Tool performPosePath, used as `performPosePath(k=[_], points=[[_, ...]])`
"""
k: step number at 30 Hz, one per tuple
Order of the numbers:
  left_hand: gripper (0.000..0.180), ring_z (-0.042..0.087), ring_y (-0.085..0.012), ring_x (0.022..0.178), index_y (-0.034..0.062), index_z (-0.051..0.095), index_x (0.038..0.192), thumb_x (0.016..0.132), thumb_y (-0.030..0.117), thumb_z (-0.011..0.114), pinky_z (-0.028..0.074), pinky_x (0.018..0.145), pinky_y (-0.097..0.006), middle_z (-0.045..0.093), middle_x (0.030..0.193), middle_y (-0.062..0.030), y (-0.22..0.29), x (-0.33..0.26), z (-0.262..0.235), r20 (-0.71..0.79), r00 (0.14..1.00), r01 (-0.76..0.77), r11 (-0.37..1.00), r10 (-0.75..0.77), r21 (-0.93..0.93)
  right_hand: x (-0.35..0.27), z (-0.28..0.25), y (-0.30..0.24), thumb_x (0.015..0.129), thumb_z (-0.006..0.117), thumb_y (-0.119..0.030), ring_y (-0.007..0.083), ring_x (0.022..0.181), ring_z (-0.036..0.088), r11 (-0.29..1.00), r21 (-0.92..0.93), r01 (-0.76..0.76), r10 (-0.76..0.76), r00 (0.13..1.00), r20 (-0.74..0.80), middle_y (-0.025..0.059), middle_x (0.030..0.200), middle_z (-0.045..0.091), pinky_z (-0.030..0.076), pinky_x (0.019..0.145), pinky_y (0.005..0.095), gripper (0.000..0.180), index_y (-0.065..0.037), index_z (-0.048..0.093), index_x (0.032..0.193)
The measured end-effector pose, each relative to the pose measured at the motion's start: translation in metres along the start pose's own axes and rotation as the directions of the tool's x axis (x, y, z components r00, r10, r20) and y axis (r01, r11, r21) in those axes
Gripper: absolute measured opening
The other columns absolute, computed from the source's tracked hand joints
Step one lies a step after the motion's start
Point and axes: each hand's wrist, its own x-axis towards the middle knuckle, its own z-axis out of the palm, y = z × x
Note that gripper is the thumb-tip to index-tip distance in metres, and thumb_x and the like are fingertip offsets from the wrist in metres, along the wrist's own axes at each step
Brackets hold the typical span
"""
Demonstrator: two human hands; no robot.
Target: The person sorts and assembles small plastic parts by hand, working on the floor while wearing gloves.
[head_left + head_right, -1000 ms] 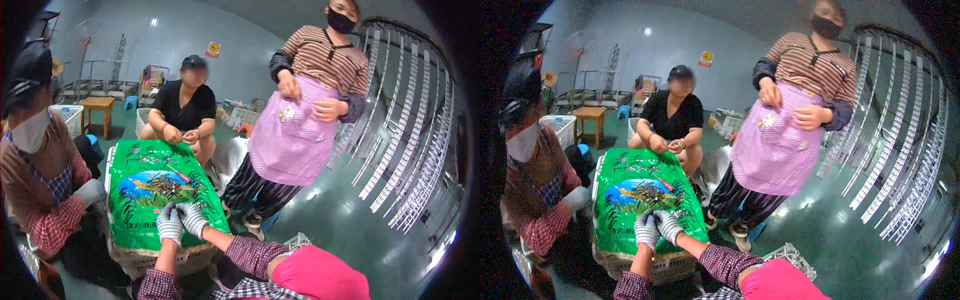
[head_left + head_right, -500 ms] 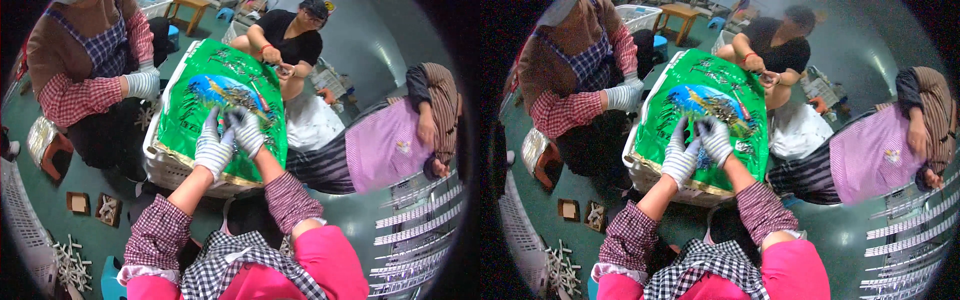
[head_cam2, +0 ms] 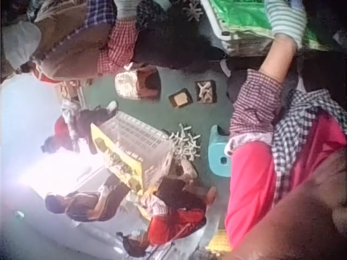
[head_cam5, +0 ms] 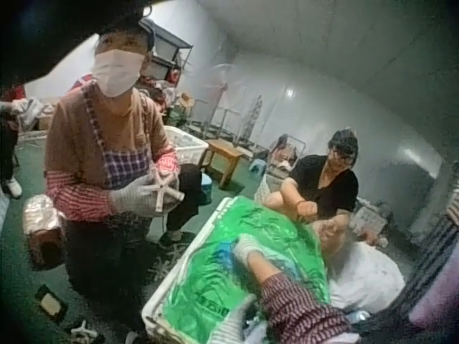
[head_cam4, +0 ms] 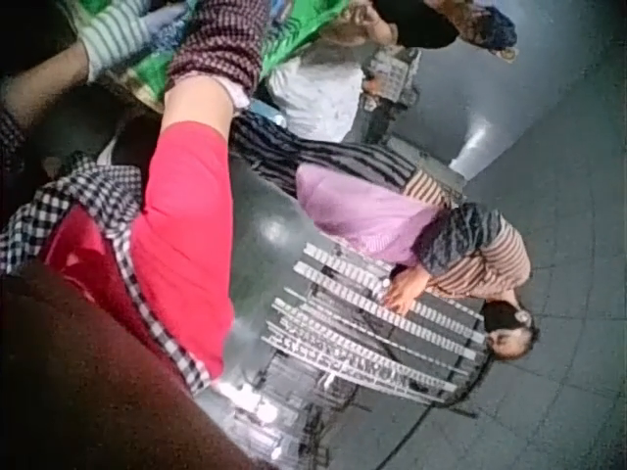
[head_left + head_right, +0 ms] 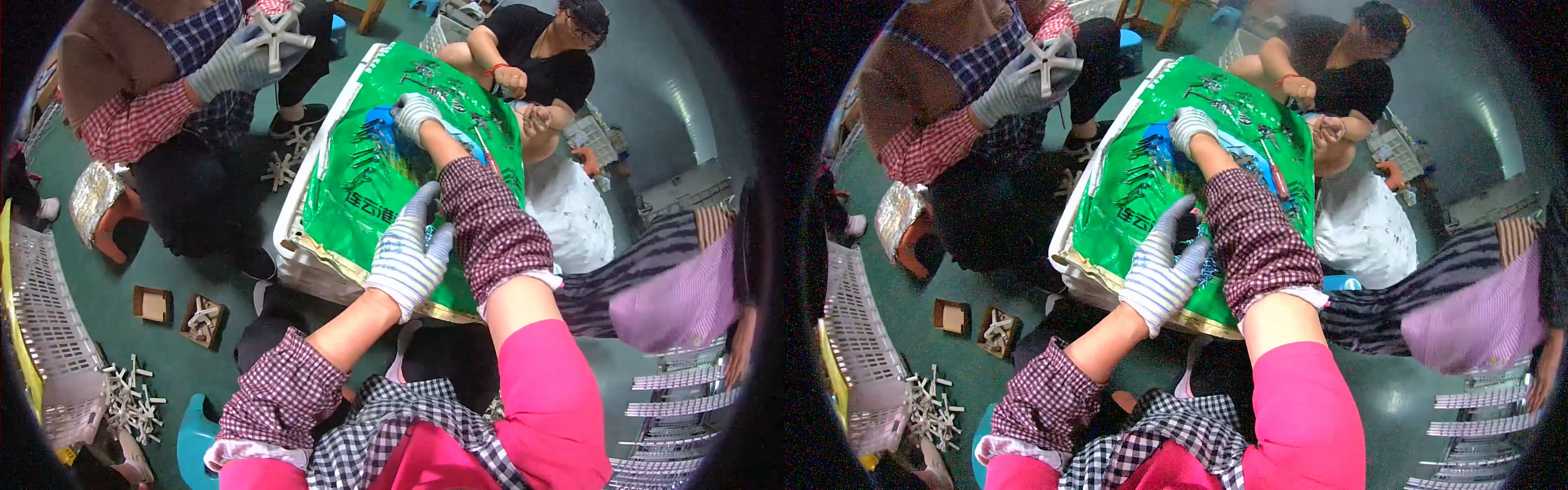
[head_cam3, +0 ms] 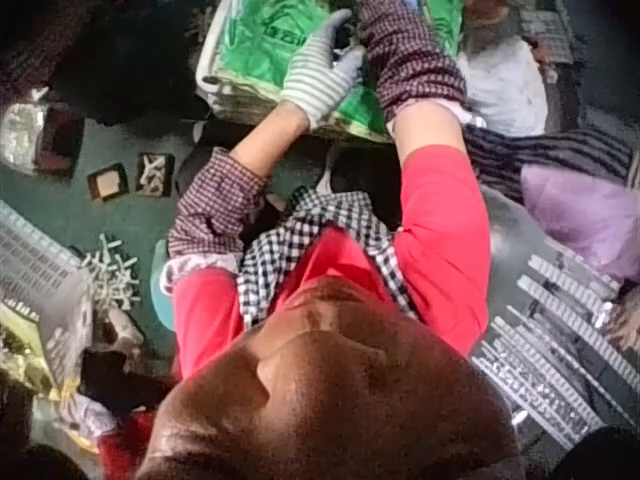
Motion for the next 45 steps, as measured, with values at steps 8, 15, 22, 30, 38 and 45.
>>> performPosePath(k=[8, 15, 22, 30, 38, 45], points=[[0.051, 0.054, -0.0168, 0.094, -0.0006, 0.039, 0.127, 0.082, 0.012, 0.058, 0.043, 0.086, -0.03, 0.056, 0.106, -0.0128, -0.008, 0.004, -0.001, 0.016, 1.0, -0.004, 0.999, 0.003, 0.038, 0.022, 0.01, -0.006, 0.076, 0.055, -0.026, 0.0327, 0.1, 0.058, 0.99, -0.132, 0.05, -0.031, 0.99, 0.139, 0.0202, 0.107, 0.058, 0.046, 0.085, 0.0391, 0.033, -0.006, 0.064, 0.101], [0.027, 0.061, -0.0248, 0.079, 0.0031, 0.058, 0.105, 0.084, 0.02, 0.055, 0.048, 0.074, -0.032, 0.063, 0.088, -0.0168, -0.01, 0.004, -0.006, 0.19, 0.981, -0.002, 0.968, -0.047, 0.252, -0.028, -0.016, 0.042, 0.079, 0.06, -0.029, 0.0268, 0.082, 0.063, 0.975, 0.176, 0.137, -0.116, 0.986, -0.124, 0.0165, 0.092, 0.064, 0.048, 0.076, 0.0355, 0.03, -0.004, 0.064, 0.097], [0.027, 0.059, -0.0342, 0.089, 0.0071, 0.059, 0.102, 0.082, 0.023, 0.054, 0.047, 0.077, -0.041, 0.061, 0.098, -0.0176, -0.002, 0.023, 0.018, 0.364, 0.931, -0.187, 0.842, -0.012, 0.507, -0.135, -0.047, 0.112, 0.074, 0.059, -0.015, 0.0311, 0.075, 0.058, 0.963, -0.054, 0.265, -0.27, 0.935, -0.23, 0.018, 0.089, 0.062, 0.048, 0.07, 0.0409, 0.017, -0.007, 0.063, 0.088], [0.022, 0.062, -0.0313, 0.083, 0.0036, 0.061, 0.098, 0.082, 0.017, 0.055, 0.048, 0.075, -0.037, 0.063, 0.091, -0.0179, -0.042, 0.052, 0.034, 0.382, 0.92, -0.276, 0.837, 0.087, 0.473, -0.337, -0.037, 0.153, 0.078, 0.058, -0.017, 0.0291, 0.073, 0.062, 0.949, 0.311, -0.059, 0.207, 0.858, -0.47, 0.0143, 0.079, 0.063, 0.049, 0.064, 0.0374, 0.012, -0.009, 0.064, 0.084], [0.02, 0.061, -0.0273, 0.084, 0.0001, 0.059, 0.099, 0.084, 0.012, 0.053, 0.047, 0.078, -0.034, 0.063, 0.093, -0.0164, -0.056, 0.046, 0.061, 0.463, 0.86, -0.428, 0.796, 0.214, 0.427, -0.424, 0.023, 0.208, 0.08, 0.062, -0.02, 0.0098, 0.063, 0.054, 0.648, 0.751, -0.128, 0.631, 0.643, -0.435, 0.007, 0.073, 0.065, 0.047, 0.061, 0.0281, 0.02, -0.002, 0.064, 0.087], [0.02, 0.056, -0.0157, 0.079, -0.0019, 0.057, 0.102, 0.088, 0.01, 0.05, 0.045, 0.076, -0.029, 0.062, 0.088, -0.0114, -0.076, 0.05, 0.034, 0.379, 0.915, -0.258, 0.923, 0.139, 0.284, -0.434, 0.009, 0.192, 0.08, 0.063, -0.018, 0.0091, 0.067, 0.054, 0.476, 0.879, -0.004, 0.62, 0.711, -0.332, 0.0059, 0.076, 0.065, 0.047, 0.064, 0.0276, 0.018, -0.001, 0.064, 0.087]])
